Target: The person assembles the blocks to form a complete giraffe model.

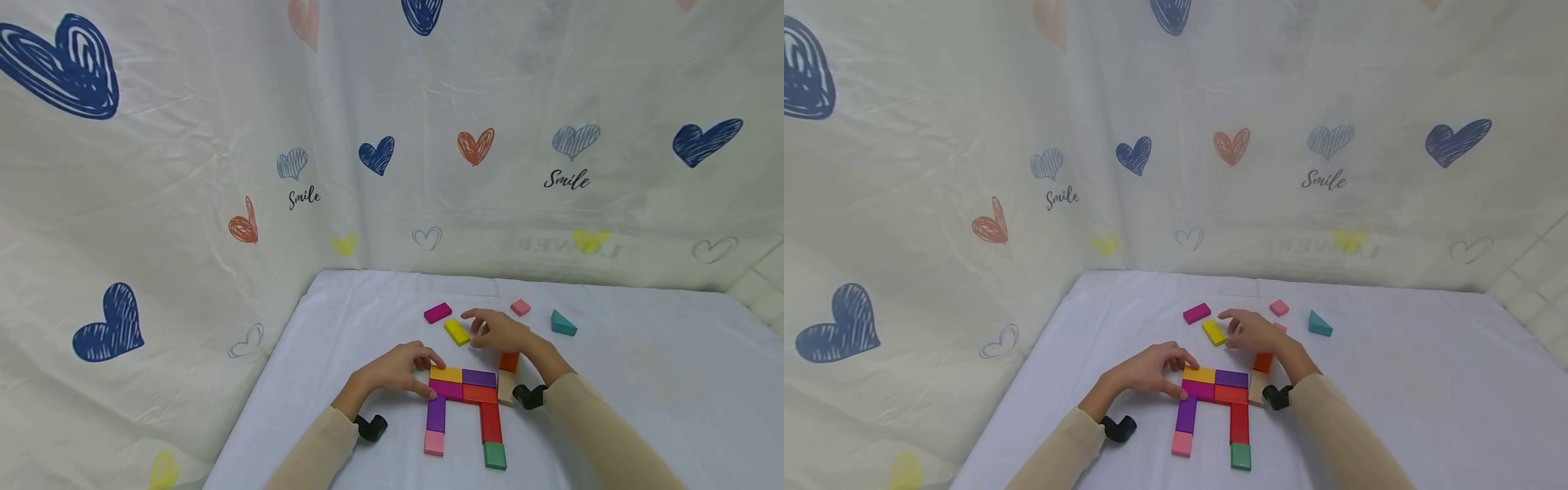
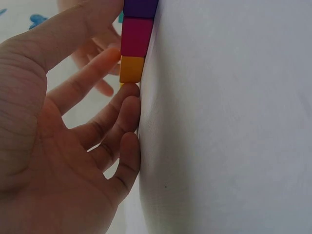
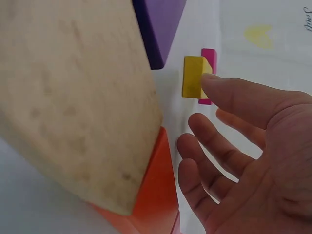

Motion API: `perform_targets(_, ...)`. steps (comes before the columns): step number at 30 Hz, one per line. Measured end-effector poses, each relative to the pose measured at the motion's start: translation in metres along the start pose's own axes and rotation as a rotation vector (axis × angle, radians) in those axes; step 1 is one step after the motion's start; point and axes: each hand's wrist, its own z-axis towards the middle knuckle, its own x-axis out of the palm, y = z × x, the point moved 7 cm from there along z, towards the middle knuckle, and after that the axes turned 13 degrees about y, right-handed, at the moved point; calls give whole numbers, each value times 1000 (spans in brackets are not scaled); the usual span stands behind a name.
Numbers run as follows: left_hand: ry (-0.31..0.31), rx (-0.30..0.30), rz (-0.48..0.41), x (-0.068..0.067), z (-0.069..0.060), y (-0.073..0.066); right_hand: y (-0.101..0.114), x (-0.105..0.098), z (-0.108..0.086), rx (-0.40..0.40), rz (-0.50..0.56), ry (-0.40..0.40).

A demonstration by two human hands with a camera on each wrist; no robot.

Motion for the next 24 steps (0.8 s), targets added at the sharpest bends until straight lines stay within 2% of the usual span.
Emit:
perform_targets(11,-2,8,-2,0,1,2,3,7,16,62,-58,52)
perform_targets(24,-1,11,-2,0,1,3,3,2,9,101,-63,50)
